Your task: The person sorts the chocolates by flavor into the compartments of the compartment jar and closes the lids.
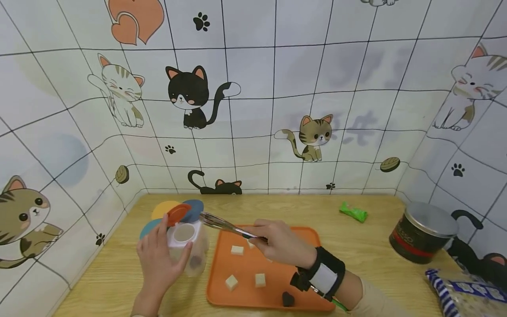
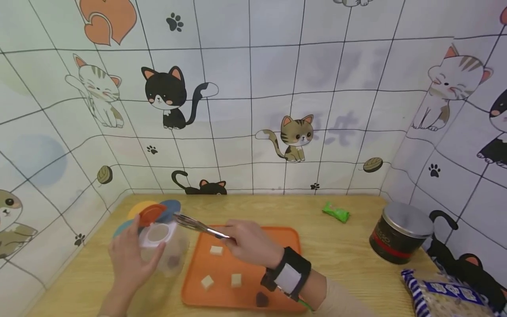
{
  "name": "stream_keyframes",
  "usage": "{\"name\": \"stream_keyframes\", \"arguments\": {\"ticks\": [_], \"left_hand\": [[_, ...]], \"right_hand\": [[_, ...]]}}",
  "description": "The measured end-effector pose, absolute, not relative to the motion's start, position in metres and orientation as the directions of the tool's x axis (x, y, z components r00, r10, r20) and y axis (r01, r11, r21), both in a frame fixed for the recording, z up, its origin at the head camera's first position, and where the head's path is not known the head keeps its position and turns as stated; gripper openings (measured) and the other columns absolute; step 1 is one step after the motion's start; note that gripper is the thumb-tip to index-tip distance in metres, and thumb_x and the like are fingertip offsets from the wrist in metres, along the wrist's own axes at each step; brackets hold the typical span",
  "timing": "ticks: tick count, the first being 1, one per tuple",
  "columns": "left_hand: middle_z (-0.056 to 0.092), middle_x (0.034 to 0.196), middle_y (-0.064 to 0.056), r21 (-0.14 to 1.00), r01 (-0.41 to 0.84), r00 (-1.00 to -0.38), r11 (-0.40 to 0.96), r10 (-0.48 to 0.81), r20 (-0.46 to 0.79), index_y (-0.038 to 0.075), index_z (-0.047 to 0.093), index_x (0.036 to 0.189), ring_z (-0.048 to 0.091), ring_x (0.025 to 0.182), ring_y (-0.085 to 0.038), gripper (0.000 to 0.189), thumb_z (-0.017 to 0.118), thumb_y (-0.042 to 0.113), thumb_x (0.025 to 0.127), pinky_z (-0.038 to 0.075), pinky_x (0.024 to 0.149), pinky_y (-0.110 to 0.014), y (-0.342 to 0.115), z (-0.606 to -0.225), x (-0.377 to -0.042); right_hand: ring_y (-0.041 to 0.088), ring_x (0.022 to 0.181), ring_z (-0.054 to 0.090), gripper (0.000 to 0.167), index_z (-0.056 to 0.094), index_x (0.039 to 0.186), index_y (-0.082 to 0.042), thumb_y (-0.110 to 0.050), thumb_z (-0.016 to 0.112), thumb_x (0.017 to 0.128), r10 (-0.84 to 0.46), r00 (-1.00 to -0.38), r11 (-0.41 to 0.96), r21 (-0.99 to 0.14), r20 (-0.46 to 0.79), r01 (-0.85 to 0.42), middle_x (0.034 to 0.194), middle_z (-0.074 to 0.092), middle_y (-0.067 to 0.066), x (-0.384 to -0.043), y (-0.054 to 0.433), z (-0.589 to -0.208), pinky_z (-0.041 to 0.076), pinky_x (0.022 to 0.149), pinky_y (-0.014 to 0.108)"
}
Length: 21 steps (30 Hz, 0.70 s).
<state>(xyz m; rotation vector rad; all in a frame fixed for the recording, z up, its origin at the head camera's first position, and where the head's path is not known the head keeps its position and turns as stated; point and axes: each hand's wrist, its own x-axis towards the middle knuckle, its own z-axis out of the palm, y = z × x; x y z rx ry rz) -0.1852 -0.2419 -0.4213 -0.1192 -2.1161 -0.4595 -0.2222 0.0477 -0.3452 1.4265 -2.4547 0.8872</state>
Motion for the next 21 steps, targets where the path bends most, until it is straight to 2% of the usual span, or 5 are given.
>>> {"name": "stream_keyframes", "arguments": {"ticks": [6,12,15,17,21], "left_hand": [[0.047,0.106,-0.022,0.268,0.266,-0.551,0.926,-0.082,0.830,0.006,0.033,0.136,0.039,0.091,-0.037,0.082,0.037,0.065,0.079,0.022,0.077,-0.048,-0.244,-0.420,-0.184],[0.049,0.103,-0.020,0.235,0.295,-0.486,0.926,-0.067,0.871,0.005,0.037,0.133,0.040,0.089,-0.035,0.079,0.038,0.063,0.079,0.022,0.075,-0.047,-0.239,-0.418,-0.187],[0.050,0.102,-0.020,0.228,0.300,-0.466,0.926,-0.067,0.882,0.004,0.038,0.132,0.041,0.088,-0.035,0.079,0.038,0.063,0.079,0.022,0.074,-0.046,-0.239,-0.419,-0.187],[0.050,0.102,-0.020,0.223,0.297,-0.457,0.929,-0.067,0.887,0.004,0.038,0.132,0.041,0.087,-0.035,0.079,0.038,0.063,0.079,0.022,0.073,-0.046,-0.240,-0.419,-0.187],[0.050,0.102,-0.020,0.211,0.292,-0.447,0.933,-0.062,0.892,0.004,0.038,0.133,0.040,0.086,-0.035,0.079,0.038,0.062,0.080,0.022,0.072,-0.046,-0.241,-0.420,-0.189]], "right_hand": [[-0.002,0.054,0.036,0.026,0.064,0.108,-0.011,-0.010,0.060,0.082,-0.758,-0.465,0.308,-0.377,0.458,-0.874,0.075,0.056,-0.005,-0.224,0.020,-0.345,0.027,0.049,0.009],[-0.005,0.055,0.042,0.017,0.067,0.097,-0.013,-0.010,0.058,0.083,-0.783,-0.415,0.320,-0.270,0.464,-0.908,0.078,0.060,-0.004,-0.223,0.005,-0.350,0.028,0.049,0.005],[-0.004,0.053,0.040,0.015,0.067,0.094,-0.013,-0.011,0.057,0.084,-0.791,-0.392,0.335,-0.203,0.470,-0.920,0.079,0.060,-0.004,-0.223,0.001,-0.350,0.026,0.049,0.006],[-0.003,0.053,0.038,0.016,0.067,0.095,-0.013,-0.012,0.056,0.085,-0.797,-0.388,0.344,-0.181,0.463,-0.921,0.080,0.059,-0.004,-0.223,-0.001,-0.348,0.024,0.048,0.006],[-0.004,0.053,0.038,0.019,0.066,0.101,-0.011,-0.013,0.055,0.086,-0.806,-0.416,0.361,-0.207,0.420,-0.909,0.080,0.058,-0.003,-0.223,-0.001,-0.344,0.024,0.047,0.007]]}}
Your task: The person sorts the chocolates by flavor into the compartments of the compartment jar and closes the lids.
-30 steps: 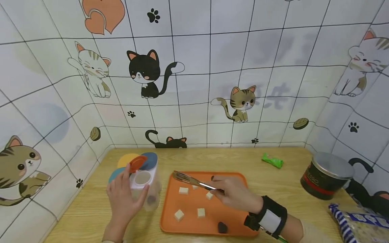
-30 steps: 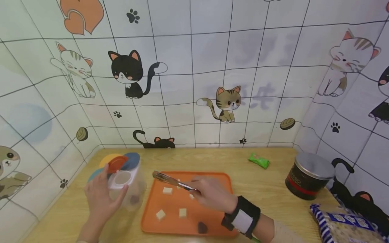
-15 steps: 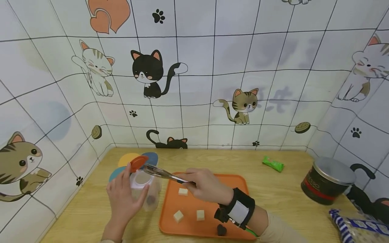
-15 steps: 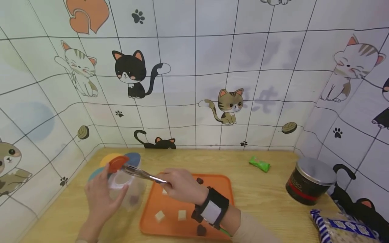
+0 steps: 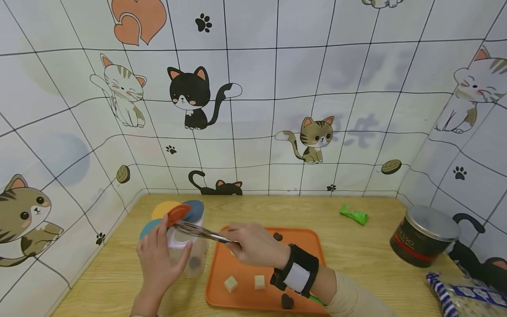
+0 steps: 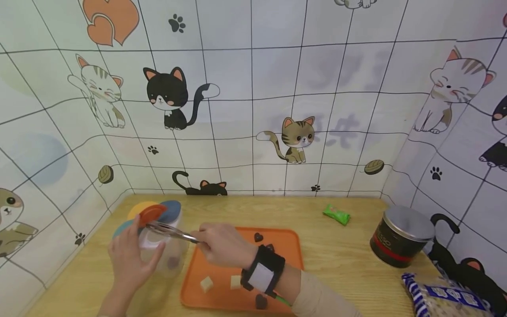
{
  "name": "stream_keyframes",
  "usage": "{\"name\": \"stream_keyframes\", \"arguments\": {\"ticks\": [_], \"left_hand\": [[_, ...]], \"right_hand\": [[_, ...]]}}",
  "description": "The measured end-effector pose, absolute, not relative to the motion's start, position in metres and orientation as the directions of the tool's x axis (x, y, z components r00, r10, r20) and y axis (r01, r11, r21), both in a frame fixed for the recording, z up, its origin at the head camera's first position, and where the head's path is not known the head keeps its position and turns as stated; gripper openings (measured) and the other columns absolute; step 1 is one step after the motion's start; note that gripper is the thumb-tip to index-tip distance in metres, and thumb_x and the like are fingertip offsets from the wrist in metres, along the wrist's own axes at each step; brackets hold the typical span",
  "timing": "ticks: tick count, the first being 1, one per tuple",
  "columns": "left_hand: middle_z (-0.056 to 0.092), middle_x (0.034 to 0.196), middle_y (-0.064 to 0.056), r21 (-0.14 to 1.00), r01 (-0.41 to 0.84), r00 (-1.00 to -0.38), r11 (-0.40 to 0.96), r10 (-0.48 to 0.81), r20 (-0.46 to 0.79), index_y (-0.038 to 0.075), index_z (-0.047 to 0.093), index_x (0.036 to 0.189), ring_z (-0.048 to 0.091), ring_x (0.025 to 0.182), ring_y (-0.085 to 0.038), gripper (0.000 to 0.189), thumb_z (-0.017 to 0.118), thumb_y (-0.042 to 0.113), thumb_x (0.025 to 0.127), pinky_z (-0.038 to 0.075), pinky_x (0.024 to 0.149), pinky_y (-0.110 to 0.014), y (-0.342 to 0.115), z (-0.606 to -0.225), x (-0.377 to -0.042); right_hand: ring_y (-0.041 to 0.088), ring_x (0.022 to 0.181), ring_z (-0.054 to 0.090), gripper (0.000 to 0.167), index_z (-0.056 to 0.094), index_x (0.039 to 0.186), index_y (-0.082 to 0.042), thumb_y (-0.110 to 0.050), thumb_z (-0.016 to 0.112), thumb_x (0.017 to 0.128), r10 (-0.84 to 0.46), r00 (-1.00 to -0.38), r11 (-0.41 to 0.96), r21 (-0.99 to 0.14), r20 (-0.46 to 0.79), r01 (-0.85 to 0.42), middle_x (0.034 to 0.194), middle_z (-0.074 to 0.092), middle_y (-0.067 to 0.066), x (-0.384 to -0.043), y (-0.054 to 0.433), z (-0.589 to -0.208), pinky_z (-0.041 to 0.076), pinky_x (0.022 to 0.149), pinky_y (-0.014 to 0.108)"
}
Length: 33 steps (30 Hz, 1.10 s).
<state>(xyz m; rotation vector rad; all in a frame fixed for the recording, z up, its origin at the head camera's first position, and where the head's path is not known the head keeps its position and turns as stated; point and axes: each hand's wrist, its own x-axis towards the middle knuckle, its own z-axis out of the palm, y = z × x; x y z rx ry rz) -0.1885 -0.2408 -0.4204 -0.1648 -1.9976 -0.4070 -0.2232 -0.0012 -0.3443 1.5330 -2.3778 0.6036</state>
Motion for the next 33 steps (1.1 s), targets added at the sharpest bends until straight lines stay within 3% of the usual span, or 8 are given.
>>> {"name": "stream_keyframes", "arguments": {"ticks": [6,11,19,26,29,33], "left_hand": [[0.049,0.103,-0.020,0.223,0.285,-0.471,0.932,-0.066,0.880,0.006,0.037,0.134,0.039,0.086,-0.035,0.079,0.037,0.063,0.080,0.022,0.073,-0.047,-0.241,-0.421,-0.187],[0.049,0.102,-0.020,0.230,0.277,-0.481,0.933,-0.072,0.874,0.006,0.037,0.134,0.040,0.088,-0.035,0.080,0.036,0.064,0.080,0.022,0.073,-0.046,-0.241,-0.422,-0.186],[0.049,0.104,-0.021,0.245,0.274,-0.500,0.930,-0.080,0.862,0.006,0.035,0.135,0.040,0.089,-0.037,0.080,0.038,0.064,0.079,0.022,0.074,-0.047,-0.242,-0.423,-0.187],[0.049,0.105,-0.022,0.265,0.272,-0.512,0.925,-0.094,0.854,0.006,0.036,0.134,0.040,0.090,-0.039,0.081,0.037,0.065,0.079,0.023,0.075,-0.049,-0.239,-0.422,-0.186],[0.048,0.106,-0.023,0.280,0.261,-0.549,0.924,-0.097,0.830,0.006,0.034,0.135,0.040,0.092,-0.039,0.083,0.036,0.066,0.078,0.023,0.076,-0.050,-0.241,-0.422,-0.185],[0.048,0.105,-0.023,0.279,0.264,-0.545,0.923,-0.095,0.833,0.006,0.034,0.135,0.039,0.091,-0.039,0.083,0.036,0.066,0.078,0.022,0.076,-0.049,-0.243,-0.421,-0.185]], "right_hand": [[-0.002,0.051,0.034,0.026,0.063,0.110,-0.012,-0.016,0.056,0.086,-0.806,-0.473,0.390,-0.281,0.355,-0.877,0.078,0.054,-0.003,-0.223,0.003,-0.341,0.023,0.047,0.010],[-0.001,0.051,0.030,0.033,0.058,0.118,-0.012,-0.018,0.058,0.085,-0.794,-0.483,0.385,-0.309,0.369,-0.870,0.079,0.055,-0.004,-0.222,0.012,-0.342,0.022,0.048,0.010],[-0.001,0.053,0.030,0.033,0.060,0.116,-0.013,-0.016,0.060,0.083,-0.785,-0.465,0.354,-0.320,0.409,-0.879,0.073,0.051,-0.006,-0.216,0.035,-0.342,0.023,0.049,0.009],[-0.006,0.049,0.029,0.036,0.056,0.121,-0.014,-0.021,0.058,0.085,-0.783,-0.541,0.420,-0.381,0.306,-0.824,0.081,0.053,-0.008,-0.203,0.073,-0.356,0.027,0.047,0.009],[-0.007,0.049,0.028,0.036,0.057,0.119,-0.015,-0.020,0.060,0.084,-0.769,-0.557,0.444,-0.366,0.315,-0.818,0.080,0.052,-0.009,-0.198,0.089,-0.365,0.027,0.046,0.009],[-0.008,0.049,0.026,0.035,0.059,0.117,-0.014,-0.020,0.062,0.082,-0.754,-0.577,0.476,-0.345,0.313,-0.809,0.082,0.054,-0.008,-0.190,0.109,-0.377,0.026,0.047,0.009]]}}
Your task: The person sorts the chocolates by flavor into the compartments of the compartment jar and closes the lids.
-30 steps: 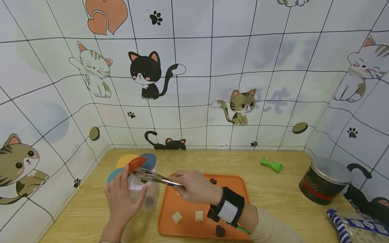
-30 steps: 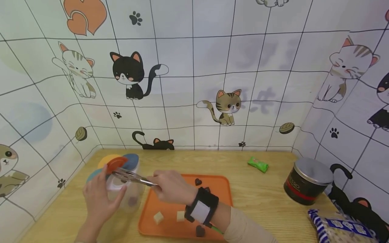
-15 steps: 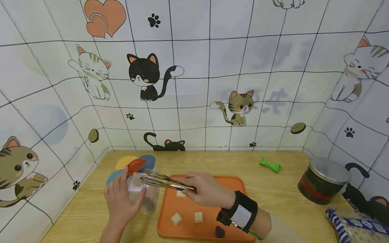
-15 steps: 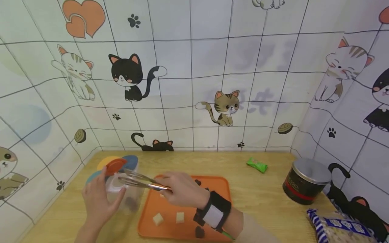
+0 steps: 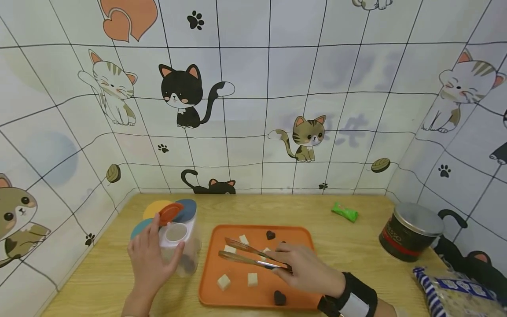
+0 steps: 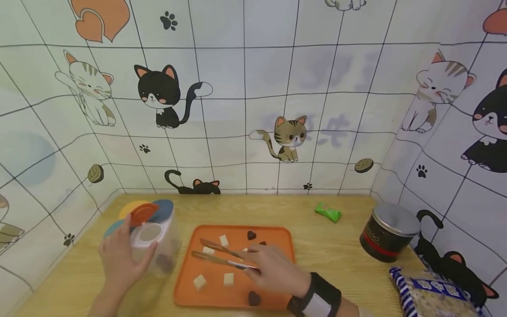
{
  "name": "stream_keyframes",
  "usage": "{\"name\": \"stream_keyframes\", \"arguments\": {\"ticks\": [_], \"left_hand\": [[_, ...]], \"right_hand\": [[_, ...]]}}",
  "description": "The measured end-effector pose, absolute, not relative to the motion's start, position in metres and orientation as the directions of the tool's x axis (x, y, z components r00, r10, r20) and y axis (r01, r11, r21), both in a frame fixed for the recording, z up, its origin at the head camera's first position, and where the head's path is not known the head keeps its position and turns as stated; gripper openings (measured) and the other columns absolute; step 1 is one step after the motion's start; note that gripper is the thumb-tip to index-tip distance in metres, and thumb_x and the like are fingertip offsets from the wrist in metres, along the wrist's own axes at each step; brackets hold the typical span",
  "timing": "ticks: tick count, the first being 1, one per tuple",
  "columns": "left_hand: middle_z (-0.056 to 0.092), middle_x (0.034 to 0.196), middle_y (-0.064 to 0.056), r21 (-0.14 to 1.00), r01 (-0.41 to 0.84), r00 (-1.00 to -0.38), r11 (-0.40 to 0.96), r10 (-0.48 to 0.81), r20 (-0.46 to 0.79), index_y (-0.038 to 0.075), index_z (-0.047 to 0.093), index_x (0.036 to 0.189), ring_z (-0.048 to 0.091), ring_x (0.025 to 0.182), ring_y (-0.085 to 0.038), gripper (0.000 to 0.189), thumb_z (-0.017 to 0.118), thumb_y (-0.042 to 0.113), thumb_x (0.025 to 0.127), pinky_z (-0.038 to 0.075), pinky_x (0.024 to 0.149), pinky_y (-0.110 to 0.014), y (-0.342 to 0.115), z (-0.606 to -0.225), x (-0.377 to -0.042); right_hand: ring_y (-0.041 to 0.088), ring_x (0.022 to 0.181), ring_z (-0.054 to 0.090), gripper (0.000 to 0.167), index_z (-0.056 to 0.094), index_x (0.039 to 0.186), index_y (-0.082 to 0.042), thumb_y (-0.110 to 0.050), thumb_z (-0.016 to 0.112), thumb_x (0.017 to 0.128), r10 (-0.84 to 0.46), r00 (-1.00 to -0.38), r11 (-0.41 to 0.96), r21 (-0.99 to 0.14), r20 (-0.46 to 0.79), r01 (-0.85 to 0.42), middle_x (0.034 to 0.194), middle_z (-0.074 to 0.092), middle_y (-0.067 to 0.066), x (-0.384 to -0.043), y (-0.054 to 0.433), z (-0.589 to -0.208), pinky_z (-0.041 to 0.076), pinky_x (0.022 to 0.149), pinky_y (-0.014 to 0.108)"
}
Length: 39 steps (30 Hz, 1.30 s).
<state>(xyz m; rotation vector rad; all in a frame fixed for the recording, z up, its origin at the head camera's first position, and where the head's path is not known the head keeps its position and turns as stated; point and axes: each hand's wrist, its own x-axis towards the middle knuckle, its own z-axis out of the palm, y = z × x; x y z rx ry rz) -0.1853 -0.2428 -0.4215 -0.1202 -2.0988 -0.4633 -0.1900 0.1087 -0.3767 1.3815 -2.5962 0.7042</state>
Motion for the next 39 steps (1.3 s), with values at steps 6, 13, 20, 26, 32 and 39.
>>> {"name": "stream_keyframes", "arguments": {"ticks": [6,13,20,26,32,39], "left_hand": [[0.048,0.105,-0.024,0.274,0.258,-0.546,0.927,-0.095,0.833,0.006,0.033,0.136,0.039,0.091,-0.039,0.084,0.035,0.068,0.078,0.023,0.076,-0.049,-0.244,-0.421,-0.187],[0.048,0.103,-0.023,0.260,0.257,-0.521,0.931,-0.093,0.848,0.006,0.033,0.136,0.040,0.090,-0.039,0.084,0.034,0.067,0.078,0.023,0.074,-0.049,-0.245,-0.422,-0.186],[0.047,0.104,-0.024,0.271,0.259,-0.541,0.927,-0.093,0.836,0.006,0.032,0.136,0.038,0.089,-0.039,0.084,0.033,0.067,0.079,0.022,0.075,-0.049,-0.243,-0.419,-0.184],[0.047,0.104,-0.024,0.267,0.252,-0.548,0.930,-0.090,0.832,0.006,0.031,0.137,0.037,0.088,-0.039,0.085,0.034,0.067,0.078,0.022,0.074,-0.049,-0.244,-0.421,-0.185],[0.047,0.104,-0.025,0.259,0.261,-0.532,0.930,-0.085,0.842,0.006,0.032,0.136,0.038,0.088,-0.039,0.084,0.033,0.067,0.079,0.022,0.073,-0.048,-0.244,-0.419,-0.185],[0.048,0.104,-0.025,0.264,0.270,-0.525,0.926,-0.088,0.847,0.005,0.034,0.136,0.039,0.087,-0.039,0.083,0.034,0.067,0.079,0.021,0.074,-0.049,-0.241,-0.418,-0.184]], "right_hand": [[-0.010,0.050,0.030,0.034,0.057,0.119,-0.015,-0.025,0.057,0.086,-0.742,-0.641,0.507,-0.461,0.198,-0.729,0.086,0.055,-0.008,-0.174,0.147,-0.393,0.029,0.045,0.011],[-0.012,0.053,0.031,0.034,0.061,0.114,-0.007,-0.022,0.060,0.083,-0.725,-0.626,0.512,-0.383,0.288,-0.769,0.078,0.051,-0.008,-0.162,0.187,-0.411,0.029,0.045,0.008],[-0.013,0.053,0.031,0.034,0.060,0.114,-0.008,-0.023,0.060,0.083,-0.727,-0.633,0.522,-0.384,0.268,-0.762,0.079,0.053,-0.006,-0.151,0.213,-0.418,0.028,0.044,0.007],[-0.016,0.055,0.025,0.034,0.064,0.109,-0.014,-0.026,0.066,0.077,-0.705,-0.583,0.511,-0.280,0.404,-0.813,0.075,0.052,-0.010,-0.142,0.215,-0.434,0.021,0.046,0.000],[-0.017,0.058,0.027,0.032,0.067,0.105,-0.015,-0.027,0.067,0.075,-0.677,-0.583,0.530,-0.252,0.449,-0.810,0.076,0.053,-0.013,-0.140,0.210,-0.446,0.021,0.049,0.000],[-0.017,0.057,0.026,0.029,0.068,0.101,-0.014,-0.028,0.067,0.075,-0.671,-0.590,0.542,-0.247,0.448,-0.803,0.073,0.051,-0.015,-0.142,0.208,-0.449,0.021,0.048,-0.001]]}}
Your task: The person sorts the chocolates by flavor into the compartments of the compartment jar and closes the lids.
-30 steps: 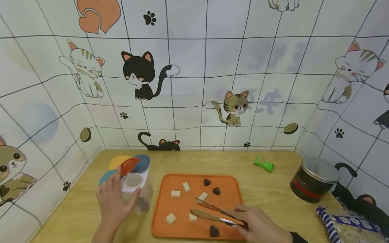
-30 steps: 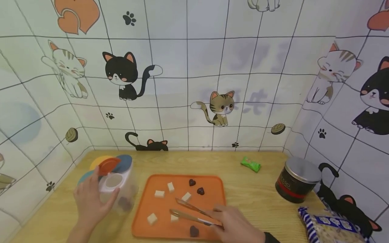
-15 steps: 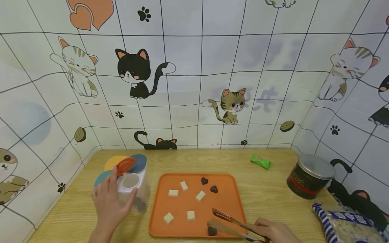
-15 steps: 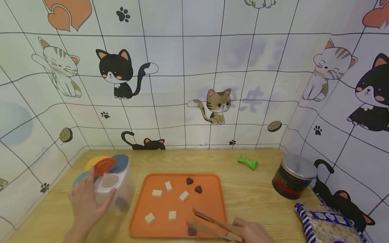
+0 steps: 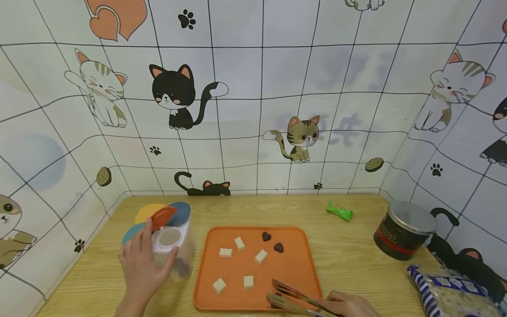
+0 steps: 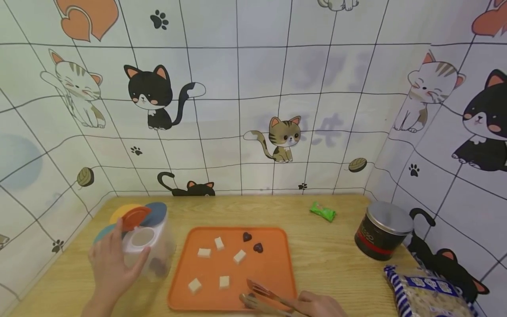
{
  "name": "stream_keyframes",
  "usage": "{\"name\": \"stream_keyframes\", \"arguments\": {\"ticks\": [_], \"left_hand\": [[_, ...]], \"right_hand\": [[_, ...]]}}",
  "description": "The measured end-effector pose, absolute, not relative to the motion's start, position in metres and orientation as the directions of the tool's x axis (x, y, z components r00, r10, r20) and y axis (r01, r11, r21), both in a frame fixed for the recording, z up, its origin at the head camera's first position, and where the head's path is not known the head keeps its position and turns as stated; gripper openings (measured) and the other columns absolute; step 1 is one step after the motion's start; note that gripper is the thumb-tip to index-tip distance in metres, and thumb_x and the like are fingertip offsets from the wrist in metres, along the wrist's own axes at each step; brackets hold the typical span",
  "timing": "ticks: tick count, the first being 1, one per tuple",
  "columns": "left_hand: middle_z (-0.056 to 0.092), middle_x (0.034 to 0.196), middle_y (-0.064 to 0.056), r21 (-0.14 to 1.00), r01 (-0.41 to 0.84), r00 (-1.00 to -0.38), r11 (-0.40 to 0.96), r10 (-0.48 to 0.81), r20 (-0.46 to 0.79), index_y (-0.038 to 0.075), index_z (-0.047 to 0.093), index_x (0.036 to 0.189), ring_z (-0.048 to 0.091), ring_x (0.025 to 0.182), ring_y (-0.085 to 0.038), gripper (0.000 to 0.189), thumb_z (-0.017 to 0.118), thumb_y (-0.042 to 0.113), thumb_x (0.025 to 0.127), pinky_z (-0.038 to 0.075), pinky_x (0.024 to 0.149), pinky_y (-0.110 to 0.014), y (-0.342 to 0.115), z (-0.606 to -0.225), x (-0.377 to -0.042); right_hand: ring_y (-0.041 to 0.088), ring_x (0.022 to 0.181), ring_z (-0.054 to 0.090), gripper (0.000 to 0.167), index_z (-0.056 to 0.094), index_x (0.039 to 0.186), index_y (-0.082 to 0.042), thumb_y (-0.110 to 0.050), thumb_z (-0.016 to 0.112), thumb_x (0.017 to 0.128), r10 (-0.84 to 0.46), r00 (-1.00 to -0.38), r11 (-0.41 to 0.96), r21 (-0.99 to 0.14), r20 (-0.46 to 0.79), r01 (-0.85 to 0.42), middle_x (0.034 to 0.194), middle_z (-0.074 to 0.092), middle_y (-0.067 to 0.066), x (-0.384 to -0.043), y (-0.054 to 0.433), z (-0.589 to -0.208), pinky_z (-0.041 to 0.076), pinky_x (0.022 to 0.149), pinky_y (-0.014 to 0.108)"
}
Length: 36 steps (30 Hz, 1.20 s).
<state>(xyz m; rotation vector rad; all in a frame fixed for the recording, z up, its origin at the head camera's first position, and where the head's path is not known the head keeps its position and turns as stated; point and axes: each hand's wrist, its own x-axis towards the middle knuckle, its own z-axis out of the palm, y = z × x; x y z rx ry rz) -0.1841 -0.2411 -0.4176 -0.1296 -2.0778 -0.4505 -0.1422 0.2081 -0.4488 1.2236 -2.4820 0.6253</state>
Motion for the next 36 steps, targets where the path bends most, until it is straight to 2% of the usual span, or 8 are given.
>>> {"name": "stream_keyframes", "arguments": {"ticks": [7,14,21,28,36], "left_hand": [[0.048,0.102,-0.024,0.251,0.279,-0.489,0.927,-0.088,0.868,0.006,0.035,0.135,0.038,0.085,-0.039,0.082,0.035,0.066,0.079,0.021,0.072,-0.048,-0.241,-0.418,-0.186],[0.048,0.101,-0.024,0.247,0.283,-0.482,0.927,-0.085,0.872,0.005,0.035,0.135,0.038,0.083,-0.039,0.083,0.036,0.066,0.079,0.021,0.071,-0.048,-0.243,-0.418,-0.189],[0.048,0.104,-0.025,0.266,0.265,-0.531,0.927,-0.090,0.842,0.005,0.033,0.136,0.038,0.086,-0.040,0.084,0.035,0.067,0.079,0.021,0.074,-0.049,-0.242,-0.420,-0.186],[0.048,0.103,-0.024,0.243,0.288,-0.479,0.926,-0.080,0.874,0.006,0.036,0.135,0.039,0.085,-0.038,0.082,0.035,0.066,0.079,0.021,0.072,-0.047,-0.242,-0.421,-0.188],[0.047,0.105,-0.025,0.262,0.268,-0.534,0.927,-0.083,0.841,0.005,0.032,0.136,0.038,0.088,-0.040,0.085,0.035,0.067,0.078,0.021,0.074,-0.048,-0.244,-0.422,-0.186]], "right_hand": [[-0.017,0.058,0.032,0.028,0.068,0.102,-0.014,-0.026,0.065,0.077,-0.694,-0.599,0.503,-0.326,0.400,-0.800,0.073,0.053,-0.016,-0.144,0.210,-0.451,0.024,0.050,0.000],[-0.016,0.058,0.033,0.027,0.066,0.106,-0.012,-0.014,0.064,0.079,-0.694,-0.605,0.468,-0.394,0.391,-0.791,0.074,0.054,-0.015,-0.144,0.212,-0.452,0.026,0.049,-0.001],[-0.017,0.058,0.032,0.027,0.067,0.104,-0.012,-0.015,0.064,0.078,-0.695,-0.597,0.463,-0.387,0.400,-0.798,0.072,0.053,-0.017,-0.143,0.212,-0.454,0.026,0.049,-0.001],[-0.017,0.057,0.031,0.025,0.068,0.101,-0.010,-0.016,0.065,0.077,-0.681,-0.606,0.472,-0.388,0.410,-0.792,0.070,0.051,-0.018,-0.143,0.213,-0.454,0.026,0.049,-0.001],[-0.015,0.055,0.032,0.029,0.067,0.104,-0.008,-0.005,0.065,0.075,-0.687,-0.638,0.472,-0.454,0.348,-0.756,0.070,0.051,-0.013,-0.148,0.216,-0.440,0.029,0.047,0.003]]}}
